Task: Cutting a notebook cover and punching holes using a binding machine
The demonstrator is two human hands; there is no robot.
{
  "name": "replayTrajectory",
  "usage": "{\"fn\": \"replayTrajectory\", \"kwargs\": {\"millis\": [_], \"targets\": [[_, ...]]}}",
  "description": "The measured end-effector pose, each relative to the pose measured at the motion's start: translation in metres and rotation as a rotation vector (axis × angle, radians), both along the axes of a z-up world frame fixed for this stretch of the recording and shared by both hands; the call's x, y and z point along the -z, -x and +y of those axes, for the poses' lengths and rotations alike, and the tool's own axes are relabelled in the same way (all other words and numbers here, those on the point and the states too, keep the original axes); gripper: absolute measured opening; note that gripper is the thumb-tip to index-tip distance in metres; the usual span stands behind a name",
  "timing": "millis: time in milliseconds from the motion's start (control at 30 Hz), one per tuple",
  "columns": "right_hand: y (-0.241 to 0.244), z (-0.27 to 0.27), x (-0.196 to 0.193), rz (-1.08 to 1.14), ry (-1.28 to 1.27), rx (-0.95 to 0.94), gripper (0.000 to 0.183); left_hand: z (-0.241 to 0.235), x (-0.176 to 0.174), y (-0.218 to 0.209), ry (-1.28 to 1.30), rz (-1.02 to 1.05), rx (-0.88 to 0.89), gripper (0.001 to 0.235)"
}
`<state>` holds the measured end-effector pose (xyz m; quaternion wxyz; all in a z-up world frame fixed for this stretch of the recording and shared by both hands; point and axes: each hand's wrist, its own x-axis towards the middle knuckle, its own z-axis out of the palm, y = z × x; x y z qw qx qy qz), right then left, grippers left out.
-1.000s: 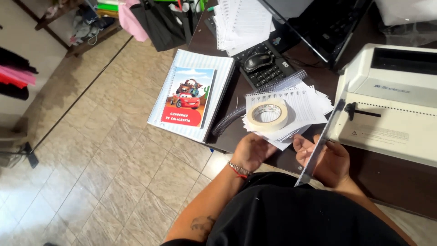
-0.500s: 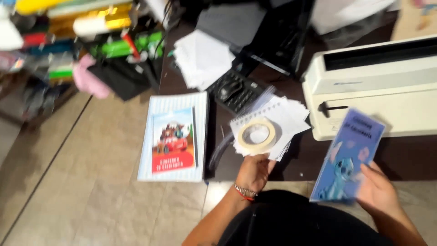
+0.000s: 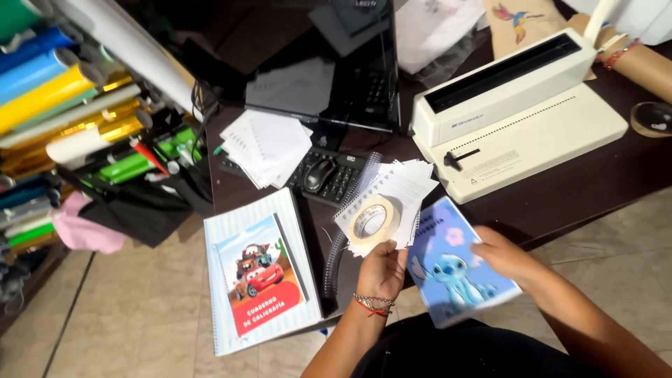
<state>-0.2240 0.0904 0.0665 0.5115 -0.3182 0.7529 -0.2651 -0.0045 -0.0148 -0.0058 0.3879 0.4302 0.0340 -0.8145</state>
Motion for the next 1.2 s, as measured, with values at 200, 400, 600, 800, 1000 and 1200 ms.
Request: {"fn": "replayTrajectory", "kwargs": {"millis": [200, 400, 600, 800, 1000, 1200], "targets": [[-0.045, -0.061, 0.069, -0.049, 0.280, 0.315, 0.026, -0.007, 0.012, -0.003, -0.015, -0.068, 0.001, 0.012], [-0.082, -0.085, 0.070, -0.269, 0.437, 0.482, 0.033, 0.005, 0.023, 0.002, 0.061, -0.059, 0.038, 0.030], [-0.060, -0.066, 0.030, -0.392, 0.250, 0.247, 0.045, 0.021, 0.002, 0.007, 0.071, -0.146, 0.018, 0.017], [-0.038, -0.093, 0.107, -0.395, 0.415, 0.317, 0.051, 0.018, 0.025, 0.017, 0.132, -0.199, -0.012, 0.021], [-0.037, -0.073, 0.038, -0.320, 0.259, 0.251, 0.037, 0.028, 0.003, 0.023, 0.126, -0.264, 0.047, 0.018], [-0.023, -0.079, 0.064, -0.320, 0.288, 0.200, 0.036, 0.034, -0.010, 0.024, 0.138, -0.283, 0.088, 0.012]]}}
